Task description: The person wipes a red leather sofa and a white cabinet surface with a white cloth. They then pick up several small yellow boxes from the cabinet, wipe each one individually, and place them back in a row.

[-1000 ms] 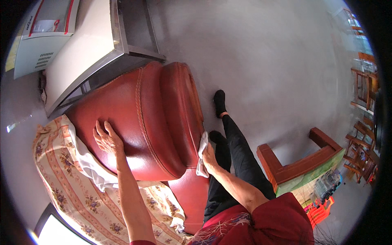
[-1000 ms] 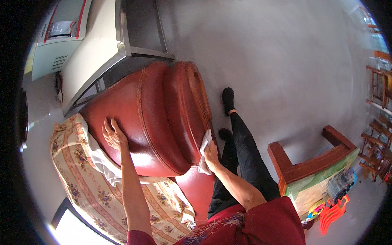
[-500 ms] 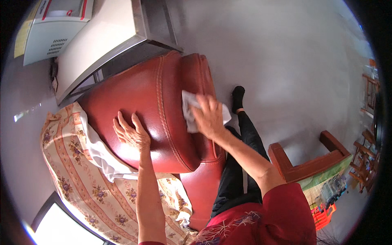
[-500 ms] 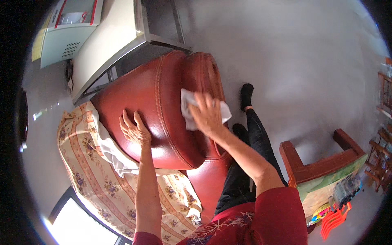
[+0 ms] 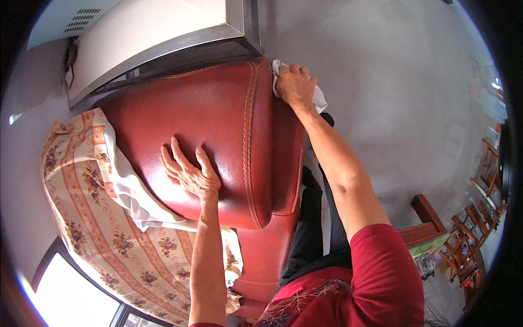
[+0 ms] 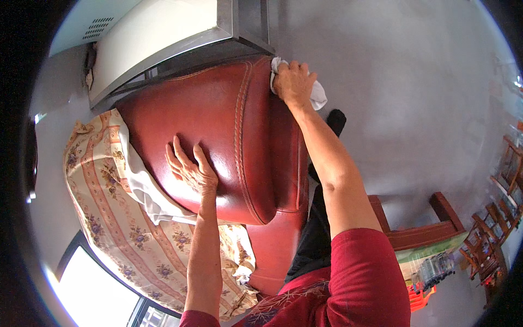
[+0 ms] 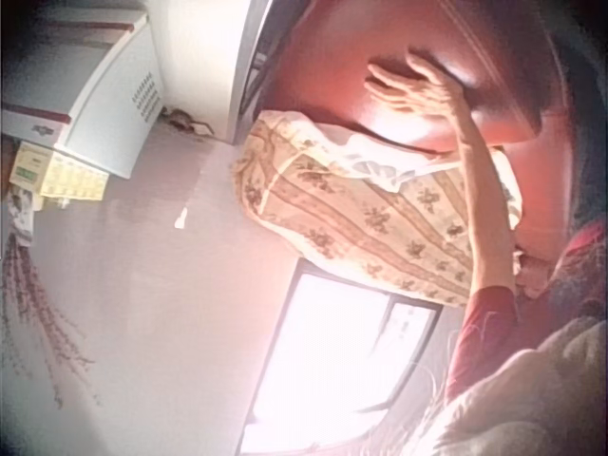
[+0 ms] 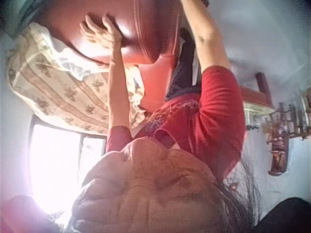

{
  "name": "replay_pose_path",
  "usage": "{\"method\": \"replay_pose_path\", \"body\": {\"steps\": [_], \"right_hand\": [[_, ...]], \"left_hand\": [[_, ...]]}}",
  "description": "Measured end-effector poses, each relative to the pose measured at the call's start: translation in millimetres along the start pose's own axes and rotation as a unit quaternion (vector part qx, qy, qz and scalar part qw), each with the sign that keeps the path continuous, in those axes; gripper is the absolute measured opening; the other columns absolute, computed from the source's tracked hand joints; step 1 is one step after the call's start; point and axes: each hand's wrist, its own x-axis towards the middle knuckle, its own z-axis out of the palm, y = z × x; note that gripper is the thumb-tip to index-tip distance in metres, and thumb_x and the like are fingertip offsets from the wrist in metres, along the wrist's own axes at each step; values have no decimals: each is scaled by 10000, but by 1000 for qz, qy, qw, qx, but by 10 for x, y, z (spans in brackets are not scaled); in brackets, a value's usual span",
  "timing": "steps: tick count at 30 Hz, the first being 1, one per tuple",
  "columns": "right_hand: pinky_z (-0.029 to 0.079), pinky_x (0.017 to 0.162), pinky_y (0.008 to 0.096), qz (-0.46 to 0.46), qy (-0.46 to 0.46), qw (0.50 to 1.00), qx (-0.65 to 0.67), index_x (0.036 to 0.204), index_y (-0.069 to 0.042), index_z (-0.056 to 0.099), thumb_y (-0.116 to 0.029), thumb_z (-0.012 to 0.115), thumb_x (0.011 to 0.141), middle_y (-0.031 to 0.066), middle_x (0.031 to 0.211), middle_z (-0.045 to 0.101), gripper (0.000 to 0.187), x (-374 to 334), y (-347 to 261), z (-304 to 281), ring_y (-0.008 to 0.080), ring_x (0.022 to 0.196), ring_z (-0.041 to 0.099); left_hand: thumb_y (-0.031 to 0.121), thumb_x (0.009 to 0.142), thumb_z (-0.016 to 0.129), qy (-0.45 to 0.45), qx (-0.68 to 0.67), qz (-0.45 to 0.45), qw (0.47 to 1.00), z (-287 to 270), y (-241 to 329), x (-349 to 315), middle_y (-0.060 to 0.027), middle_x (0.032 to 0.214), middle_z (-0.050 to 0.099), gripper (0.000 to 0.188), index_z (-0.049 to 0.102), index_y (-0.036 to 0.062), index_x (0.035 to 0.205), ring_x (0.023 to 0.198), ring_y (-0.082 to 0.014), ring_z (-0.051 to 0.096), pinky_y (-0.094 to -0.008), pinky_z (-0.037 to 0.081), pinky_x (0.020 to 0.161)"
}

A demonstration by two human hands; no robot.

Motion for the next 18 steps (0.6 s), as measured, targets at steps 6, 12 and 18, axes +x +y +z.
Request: {"method": "replay_pose_path", "body": {"steps": [6,12,18], "right_hand": [[335,850,457,-135,136,981,-26,1119,-91,591,-102,575,767,96,1195,489,353,-1184,-82,-194,277,1118,438],[270,939,473,-202,125,971,37,1041,-87,606,-166,575,770,101,1307,456,284,-2919,71,113,270,1192,408],[278,918,461,-320,120,940,13,1022,-146,606,-234,609,771,44,1283,481,266,-3582,438,420,214,1186,407]], "left_hand": [[472,886,465,23,-7,2,1000,-2,-2,-6,-181,1398,355,560,451,147,1341,1298,-345,316,-481,195,1080],[504,873,472,25,-14,-2,1000,33,-75,-10,-189,1406,344,583,451,156,1340,1303,-343,310,-490,193,1081],[550,880,437,26,-28,-3,999,74,-84,-8,-164,1406,365,599,458,170,1342,1304,-331,318,-488,210,1075]]}}
